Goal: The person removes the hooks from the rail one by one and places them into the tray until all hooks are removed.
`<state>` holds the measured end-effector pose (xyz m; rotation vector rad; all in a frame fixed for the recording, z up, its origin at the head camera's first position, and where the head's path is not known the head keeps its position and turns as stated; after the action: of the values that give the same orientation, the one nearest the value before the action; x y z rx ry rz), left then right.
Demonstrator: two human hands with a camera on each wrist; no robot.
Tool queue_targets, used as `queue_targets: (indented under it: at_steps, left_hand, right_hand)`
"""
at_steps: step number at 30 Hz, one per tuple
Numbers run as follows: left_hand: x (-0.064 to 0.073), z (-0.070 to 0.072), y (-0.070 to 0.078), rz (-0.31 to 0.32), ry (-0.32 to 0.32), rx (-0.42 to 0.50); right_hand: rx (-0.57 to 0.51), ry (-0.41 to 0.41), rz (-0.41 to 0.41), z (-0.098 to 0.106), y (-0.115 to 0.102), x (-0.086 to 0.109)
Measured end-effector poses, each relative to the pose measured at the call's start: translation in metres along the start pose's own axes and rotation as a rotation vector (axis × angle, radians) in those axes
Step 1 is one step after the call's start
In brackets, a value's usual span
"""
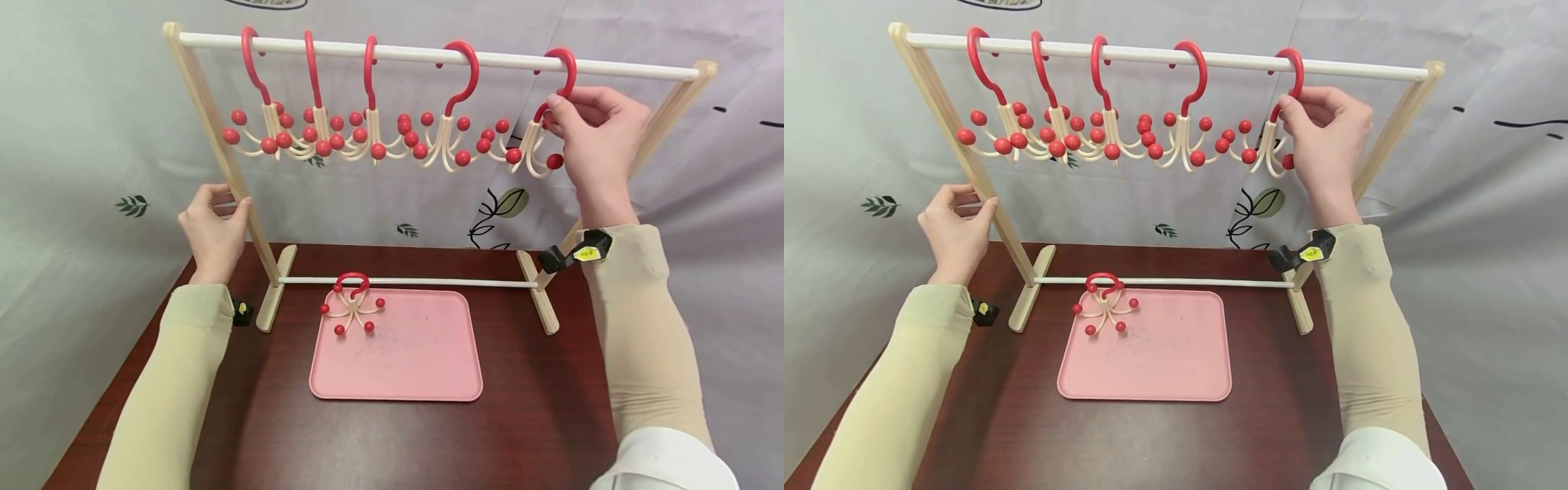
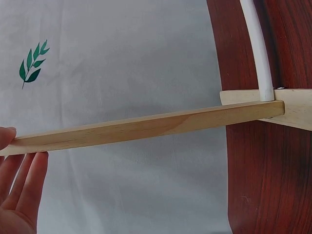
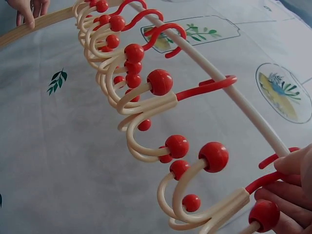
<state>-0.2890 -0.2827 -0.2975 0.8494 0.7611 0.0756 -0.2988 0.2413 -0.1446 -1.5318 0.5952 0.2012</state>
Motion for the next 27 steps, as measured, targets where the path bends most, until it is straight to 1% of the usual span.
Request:
queue_targets:
  at_steps: [7, 14, 17, 23, 27]
  left_hand:
    - [0.002, 0.0, 0.0, 0.006, -0.006, -0.011]
    - [0.002, 0.001, 0.0, 0.003, -0.003, -0.017]
    - [0.002, 0.001, 0.0, 0.006, -0.004, -0.013]
    - [0.003, 0.002, 0.001, 0.022, -0.01, -0.011]
    - [0.003, 0.003, 0.002, 0.02, -0.01, -0.016]
  right_hand:
    - [-0.011, 0.009, 0.004, -0.001, -0.004, 0.003]
    - [-0.005, 0.022, 0.012, 0.002, -0.006, 0.001]
    - [-0.032, 0.035, 0.026, 0.004, -0.008, 0.0]
    - [-0.123, 0.058, 0.047, 0.01, -0.016, 0.001]
    - [-0.143, 0.084, 0.051, 0.014, -0.023, 0.004]
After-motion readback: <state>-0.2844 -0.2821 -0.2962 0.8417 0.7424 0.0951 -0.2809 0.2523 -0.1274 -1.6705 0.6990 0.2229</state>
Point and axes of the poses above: each hand's wrist, its own x-axis away from the middle knuckle, its own z-axis out of the back of the hand, y = z × x, the point moved 6 cm from there along -x, towards the middle knuckle, and after that the axes turned 6 degrees about -y, right-handed, at the moved point
